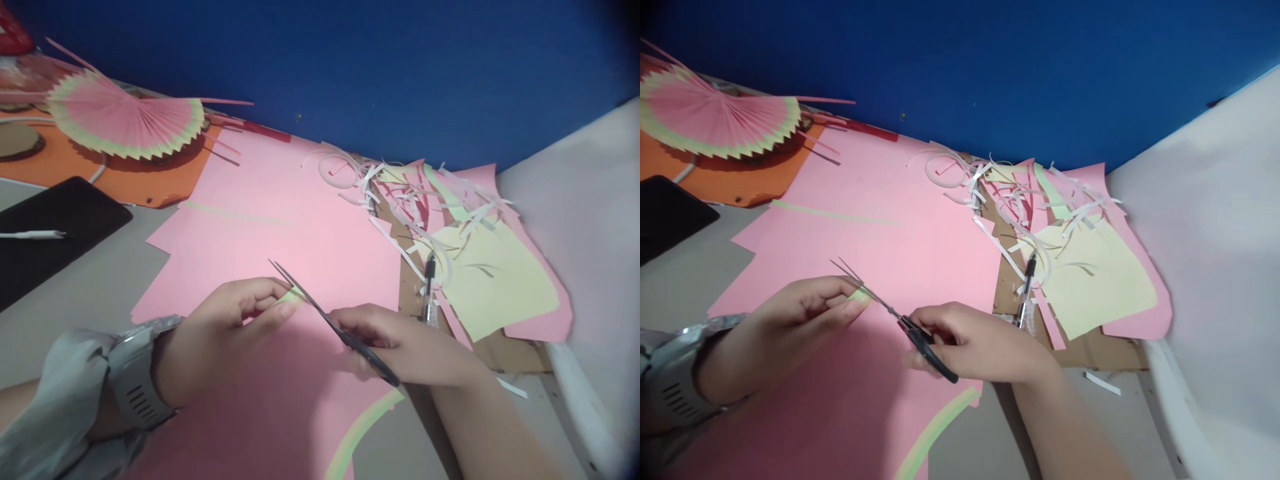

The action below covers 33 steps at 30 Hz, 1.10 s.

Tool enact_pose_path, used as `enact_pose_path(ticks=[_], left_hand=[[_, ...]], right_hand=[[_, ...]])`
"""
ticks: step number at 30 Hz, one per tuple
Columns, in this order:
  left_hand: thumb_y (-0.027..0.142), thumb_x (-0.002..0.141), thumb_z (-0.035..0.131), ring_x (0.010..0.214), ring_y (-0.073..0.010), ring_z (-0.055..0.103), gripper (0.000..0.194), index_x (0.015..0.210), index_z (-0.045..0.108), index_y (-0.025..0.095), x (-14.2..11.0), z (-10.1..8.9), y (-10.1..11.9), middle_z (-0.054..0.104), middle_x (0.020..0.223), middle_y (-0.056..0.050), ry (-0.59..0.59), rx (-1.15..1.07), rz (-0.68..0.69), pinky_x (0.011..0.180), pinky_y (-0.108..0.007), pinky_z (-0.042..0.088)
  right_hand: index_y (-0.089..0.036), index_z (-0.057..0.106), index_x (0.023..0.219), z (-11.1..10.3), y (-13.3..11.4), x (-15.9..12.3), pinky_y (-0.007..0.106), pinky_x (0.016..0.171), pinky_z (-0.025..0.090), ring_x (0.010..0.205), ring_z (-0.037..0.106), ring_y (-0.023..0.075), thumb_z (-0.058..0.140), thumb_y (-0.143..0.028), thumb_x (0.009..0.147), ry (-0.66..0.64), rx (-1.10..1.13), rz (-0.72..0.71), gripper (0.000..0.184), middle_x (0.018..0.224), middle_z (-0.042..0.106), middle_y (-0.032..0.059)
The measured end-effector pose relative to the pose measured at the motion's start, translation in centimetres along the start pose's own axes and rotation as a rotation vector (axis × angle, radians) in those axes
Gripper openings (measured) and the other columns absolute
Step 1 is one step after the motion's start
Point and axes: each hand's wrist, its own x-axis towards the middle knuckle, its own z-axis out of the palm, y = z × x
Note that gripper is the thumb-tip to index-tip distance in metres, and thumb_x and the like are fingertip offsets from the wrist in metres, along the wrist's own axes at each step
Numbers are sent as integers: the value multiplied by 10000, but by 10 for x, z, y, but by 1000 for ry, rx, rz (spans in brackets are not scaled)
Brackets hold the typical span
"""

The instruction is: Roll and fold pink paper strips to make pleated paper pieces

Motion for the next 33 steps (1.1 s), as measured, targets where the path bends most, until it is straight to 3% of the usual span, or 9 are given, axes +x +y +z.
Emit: enact_pose_path(ticks=[26, 28, 30, 33], left_hand=[[467, 875, 417, 537, -87, 262, 384, 618, 337, 193, 1, 0, -1, 287, 591, 56, -5, -8, -6, 465, -203, 239], [468, 877, 415, 546, -86, 269, 366, 640, 376, 191, 1, 0, 0, 295, 603, 57, -23, -31, -7, 474, -201, 245], [473, 876, 415, 558, -86, 268, 347, 674, 417, 191, 0, 0, 0, 295, 621, 57, -34, -63, -15, 485, -200, 247], [470, 871, 433, 571, -88, 260, 304, 750, 484, 196, -1, 1, -1, 293, 637, 57, -33, -109, -27, 498, -201, 241]], right_hand=[[-179, 445, 720, 1, -4, -2, 183, 465, 283, 530, 338, 67, 556, -396, 821, 53, 100, -1, 265, 593, 369, -60], [-177, 511, 803, 1, -5, -1, 189, 492, 325, 544, 388, 74, 543, -389, 830, 117, 155, -50, 217, 626, 423, -49], [-180, 556, 863, -1, -4, 0, 206, 569, 388, 640, 487, 103, 523, -375, 841, 263, 191, -108, 199, 722, 519, -14], [-180, 589, 831, -10, 2, -2, 243, 653, 420, 777, 566, 162, 521, -314, 825, 694, 68, -94, 150, 808, 612, 31]])
